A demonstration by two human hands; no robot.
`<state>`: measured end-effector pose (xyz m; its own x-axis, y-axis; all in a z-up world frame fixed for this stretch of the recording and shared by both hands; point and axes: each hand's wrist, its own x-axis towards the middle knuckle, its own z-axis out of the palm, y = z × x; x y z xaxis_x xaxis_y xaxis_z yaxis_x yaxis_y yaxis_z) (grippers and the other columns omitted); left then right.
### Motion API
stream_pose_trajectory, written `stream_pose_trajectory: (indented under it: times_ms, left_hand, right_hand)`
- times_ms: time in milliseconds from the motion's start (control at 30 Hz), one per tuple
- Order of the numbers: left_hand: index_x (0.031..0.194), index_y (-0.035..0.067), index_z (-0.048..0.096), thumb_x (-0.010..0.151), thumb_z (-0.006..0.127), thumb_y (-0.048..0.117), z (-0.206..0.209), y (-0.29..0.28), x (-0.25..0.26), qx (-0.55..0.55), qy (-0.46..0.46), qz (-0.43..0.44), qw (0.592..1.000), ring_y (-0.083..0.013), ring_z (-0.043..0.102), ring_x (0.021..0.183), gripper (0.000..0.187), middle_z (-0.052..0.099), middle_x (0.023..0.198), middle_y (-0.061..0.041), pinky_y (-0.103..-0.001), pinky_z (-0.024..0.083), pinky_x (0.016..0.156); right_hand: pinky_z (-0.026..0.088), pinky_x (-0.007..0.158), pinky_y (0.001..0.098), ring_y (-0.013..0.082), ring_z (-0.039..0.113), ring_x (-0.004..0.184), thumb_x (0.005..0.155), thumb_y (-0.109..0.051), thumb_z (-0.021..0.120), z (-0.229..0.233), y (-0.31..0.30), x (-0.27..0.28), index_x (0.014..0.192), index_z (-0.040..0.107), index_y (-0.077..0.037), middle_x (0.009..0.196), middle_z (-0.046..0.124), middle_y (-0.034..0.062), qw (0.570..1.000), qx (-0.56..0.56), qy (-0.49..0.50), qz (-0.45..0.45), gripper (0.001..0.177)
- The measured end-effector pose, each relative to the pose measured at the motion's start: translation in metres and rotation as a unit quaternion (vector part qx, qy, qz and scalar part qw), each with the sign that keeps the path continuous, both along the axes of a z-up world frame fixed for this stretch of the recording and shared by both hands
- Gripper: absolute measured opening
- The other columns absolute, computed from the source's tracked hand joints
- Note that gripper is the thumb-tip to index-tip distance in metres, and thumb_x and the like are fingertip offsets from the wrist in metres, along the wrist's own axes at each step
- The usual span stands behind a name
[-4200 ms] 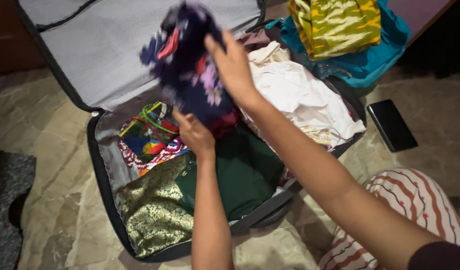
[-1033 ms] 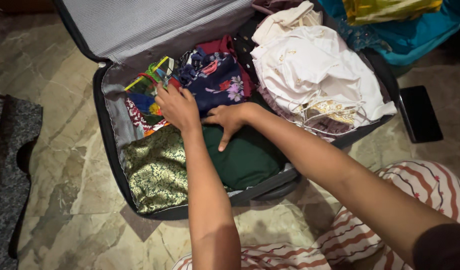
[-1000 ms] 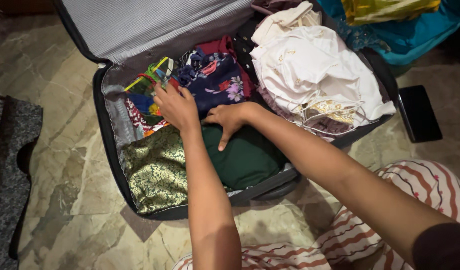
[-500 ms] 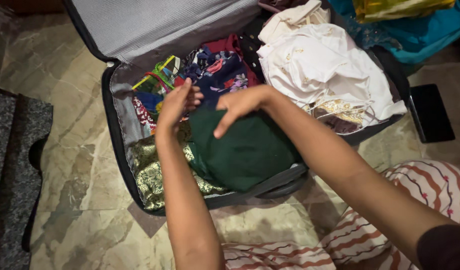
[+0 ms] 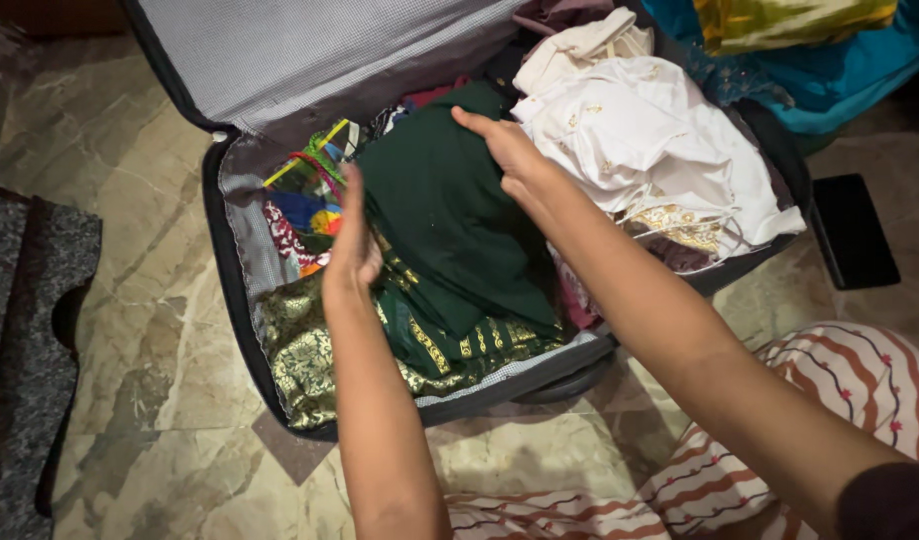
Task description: The person packs various items of clothing into a suitcase by hand, including a white top, a maroon garment, a green patterned piece, and several brightly colored shirts, arranging and smoothing them within the suitcase.
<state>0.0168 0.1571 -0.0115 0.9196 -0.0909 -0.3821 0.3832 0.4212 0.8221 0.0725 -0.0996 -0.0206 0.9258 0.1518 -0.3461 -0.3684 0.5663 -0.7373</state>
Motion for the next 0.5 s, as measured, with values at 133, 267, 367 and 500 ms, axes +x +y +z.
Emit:
stream_pose_trajectory:
  times_ms: [133,267,367,500]
  left_hand:
    - [0.155,0.002,0.041,0.077,0.086,0.037,-0.005,-0.020,-0.006,0.119,-0.104,-0.077,0.984,-0.0280,0.052,0.139,0.096,0.055,0.152,-0.015,-0.038,0.044,0.112]
    - [0.145,0.004,0.045,0.077,0.085,0.017,-0.001,-0.013,0.000,-0.003,-0.123,0.044,0.991,-0.0289,0.064,0.122,0.080,0.062,0.138,-0.018,-0.041,0.054,0.104]
    - [0.142,0.007,0.048,0.082,0.084,0.018,-0.004,-0.011,0.007,-0.021,-0.151,0.111,0.982,-0.0237,0.065,0.124,0.070,0.062,0.138,-0.011,-0.037,0.055,0.105]
    - [0.150,0.001,0.049,0.086,0.079,0.039,0.004,-0.010,0.006,-0.094,-0.106,0.103,0.985,-0.0291,0.064,0.125,0.080,0.061,0.143,-0.016,-0.041,0.054,0.106]
  right_hand:
    - [0.063,0.084,0.0393,0.0253,0.076,0.090,0.087,-0.033,0.080,0.011,-0.003,-0.008,0.115,0.072,0.004,0.106,0.077,0.0149,0.999,0.050,-0.002,-0.003,0.047]
    - [0.053,0.104,0.0333,0.0202,0.067,0.116,0.091,-0.051,0.071,0.041,-0.014,-0.018,0.133,0.066,0.005,0.130,0.072,0.0122,0.987,-0.043,-0.110,0.111,0.070]
    - [0.039,0.112,0.0292,0.0148,0.054,0.133,0.086,-0.044,0.077,0.054,-0.024,-0.031,0.148,0.048,-0.007,0.144,0.059,0.0040,0.922,-0.249,-0.158,0.251,0.078]
    - [0.040,0.111,0.0307,0.0186,0.054,0.132,0.079,-0.035,0.083,0.053,-0.020,-0.032,0.149,0.048,-0.006,0.144,0.060,0.0077,0.888,-0.265,-0.221,0.304,0.084]
